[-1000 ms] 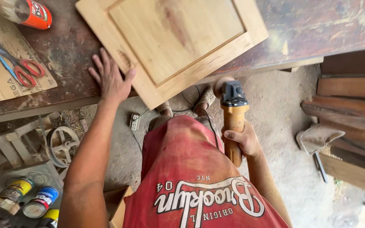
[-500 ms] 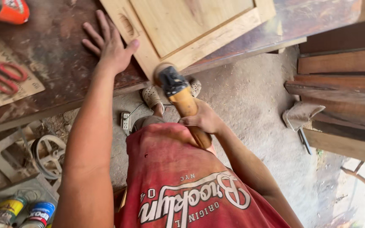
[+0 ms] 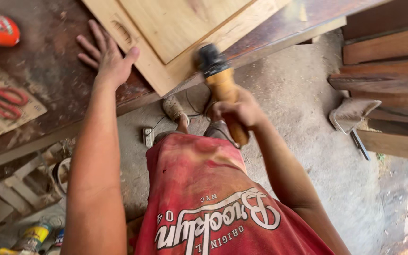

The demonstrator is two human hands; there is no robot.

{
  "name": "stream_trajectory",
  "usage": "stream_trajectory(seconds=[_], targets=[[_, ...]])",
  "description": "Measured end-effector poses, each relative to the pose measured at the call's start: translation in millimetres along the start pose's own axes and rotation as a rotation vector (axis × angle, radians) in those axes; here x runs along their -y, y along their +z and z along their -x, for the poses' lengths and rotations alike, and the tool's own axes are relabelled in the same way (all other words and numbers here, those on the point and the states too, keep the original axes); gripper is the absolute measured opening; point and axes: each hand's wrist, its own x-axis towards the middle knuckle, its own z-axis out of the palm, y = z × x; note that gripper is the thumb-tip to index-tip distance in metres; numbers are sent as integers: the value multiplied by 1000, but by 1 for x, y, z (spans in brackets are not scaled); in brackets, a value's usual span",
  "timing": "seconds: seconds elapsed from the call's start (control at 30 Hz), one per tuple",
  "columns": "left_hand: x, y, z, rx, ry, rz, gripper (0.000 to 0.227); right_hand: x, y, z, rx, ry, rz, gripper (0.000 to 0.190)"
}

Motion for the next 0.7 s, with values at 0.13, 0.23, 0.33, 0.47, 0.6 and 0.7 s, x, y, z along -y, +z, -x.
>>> stream_trajectory(seconds=[0.13,0.23,0.33,0.47,0.6,0.7], targets=[[-10,0,-7,35,-76,-13,108,13,-19,-2,-182,54,179,40],[-10,-2,-2,-2,-3,-37,112,10,-3,-2,-95,71,260,44],[-8,-1,0,21,-4,-30,115,1,26,-3,8,73,420,47],[-10,-2,-7,20,16,-15,123,0,45,-12,33,68,511,50],[-7,-1,-4,21,10,-11,121,12,19,-19,-54,88,366,49],[-8,-4,-2,28,27,14,120,26,-13,-24,-140,49,306,48]])
